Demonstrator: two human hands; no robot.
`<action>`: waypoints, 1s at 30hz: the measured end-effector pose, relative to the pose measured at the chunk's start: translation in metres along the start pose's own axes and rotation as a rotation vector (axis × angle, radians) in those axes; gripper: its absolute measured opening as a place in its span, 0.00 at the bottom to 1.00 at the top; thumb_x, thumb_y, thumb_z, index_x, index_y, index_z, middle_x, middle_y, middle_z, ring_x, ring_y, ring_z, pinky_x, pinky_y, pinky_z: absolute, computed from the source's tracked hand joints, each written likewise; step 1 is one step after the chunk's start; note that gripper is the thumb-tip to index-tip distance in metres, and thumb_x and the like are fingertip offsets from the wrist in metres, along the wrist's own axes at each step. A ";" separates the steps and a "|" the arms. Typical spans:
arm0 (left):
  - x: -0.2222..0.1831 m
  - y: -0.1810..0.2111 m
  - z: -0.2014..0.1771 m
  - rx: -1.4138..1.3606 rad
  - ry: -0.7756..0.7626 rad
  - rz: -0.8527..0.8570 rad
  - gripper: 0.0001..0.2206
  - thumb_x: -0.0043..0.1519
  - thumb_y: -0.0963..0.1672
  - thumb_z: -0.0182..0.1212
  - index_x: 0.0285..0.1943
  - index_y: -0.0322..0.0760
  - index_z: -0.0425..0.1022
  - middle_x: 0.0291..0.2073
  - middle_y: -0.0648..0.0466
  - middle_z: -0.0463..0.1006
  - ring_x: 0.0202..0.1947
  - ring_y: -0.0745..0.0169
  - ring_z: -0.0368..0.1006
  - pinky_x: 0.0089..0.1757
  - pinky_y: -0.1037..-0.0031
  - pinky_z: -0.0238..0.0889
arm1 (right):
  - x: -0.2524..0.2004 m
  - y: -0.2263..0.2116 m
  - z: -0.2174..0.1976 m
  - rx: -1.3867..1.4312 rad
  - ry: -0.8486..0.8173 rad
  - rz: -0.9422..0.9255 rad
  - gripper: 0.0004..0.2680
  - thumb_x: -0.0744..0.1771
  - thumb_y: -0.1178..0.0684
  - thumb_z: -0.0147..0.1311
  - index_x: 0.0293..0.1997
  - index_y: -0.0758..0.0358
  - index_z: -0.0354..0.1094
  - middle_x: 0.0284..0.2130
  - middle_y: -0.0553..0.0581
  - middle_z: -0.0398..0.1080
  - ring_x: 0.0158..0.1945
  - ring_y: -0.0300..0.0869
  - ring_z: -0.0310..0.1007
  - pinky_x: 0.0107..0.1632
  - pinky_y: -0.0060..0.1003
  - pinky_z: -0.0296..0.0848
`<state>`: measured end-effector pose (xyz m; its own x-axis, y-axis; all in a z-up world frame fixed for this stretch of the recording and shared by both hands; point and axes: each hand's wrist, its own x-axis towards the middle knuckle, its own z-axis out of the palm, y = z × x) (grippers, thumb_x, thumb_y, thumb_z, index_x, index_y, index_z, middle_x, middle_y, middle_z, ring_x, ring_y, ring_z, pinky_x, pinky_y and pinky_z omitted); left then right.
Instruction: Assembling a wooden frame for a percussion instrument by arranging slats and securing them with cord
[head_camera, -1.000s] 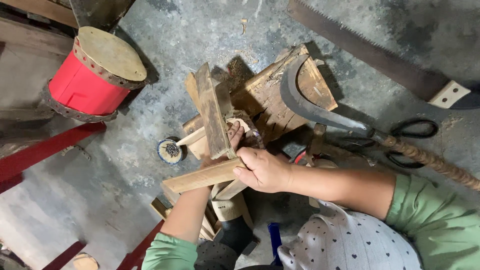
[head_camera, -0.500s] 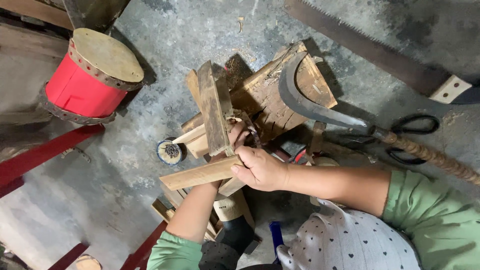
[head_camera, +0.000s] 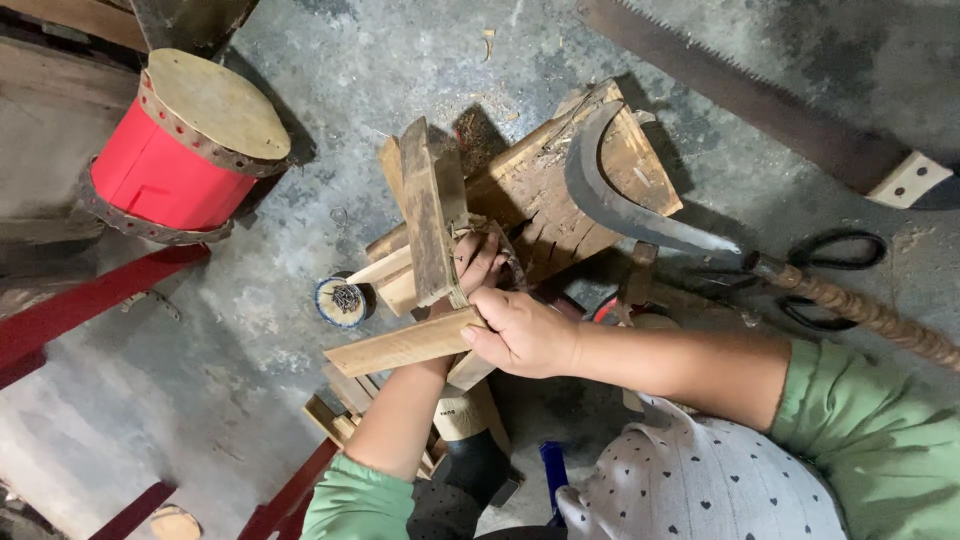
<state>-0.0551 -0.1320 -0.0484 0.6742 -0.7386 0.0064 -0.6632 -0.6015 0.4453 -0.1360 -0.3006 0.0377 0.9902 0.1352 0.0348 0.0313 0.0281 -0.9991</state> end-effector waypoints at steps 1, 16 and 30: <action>0.005 0.006 -0.009 -0.032 -0.017 0.013 0.20 0.70 0.52 0.57 0.72 0.58 0.69 0.57 0.53 0.76 0.51 0.50 0.75 0.55 0.57 0.66 | 0.002 -0.003 -0.002 0.005 -0.003 0.003 0.10 0.70 0.48 0.50 0.41 0.66 0.61 0.24 0.67 0.64 0.27 0.63 0.73 0.25 0.48 0.71; -0.011 -0.040 0.048 -0.114 0.116 0.192 0.24 0.68 0.47 0.60 0.76 0.52 0.65 0.60 0.43 0.73 0.56 0.42 0.70 0.53 0.52 0.66 | 0.002 -0.001 -0.005 -0.027 -0.003 -0.043 0.12 0.69 0.44 0.52 0.42 0.65 0.61 0.26 0.66 0.65 0.28 0.60 0.73 0.27 0.48 0.73; 0.021 0.013 0.001 -0.319 0.462 0.146 0.19 0.61 0.45 0.71 0.58 0.30 0.79 0.46 0.39 0.76 0.45 0.38 0.73 0.47 0.55 0.68 | -0.026 0.068 -0.063 -0.528 0.160 -0.079 0.07 0.68 0.57 0.50 0.50 0.60 0.69 0.40 0.59 0.73 0.42 0.54 0.78 0.43 0.43 0.78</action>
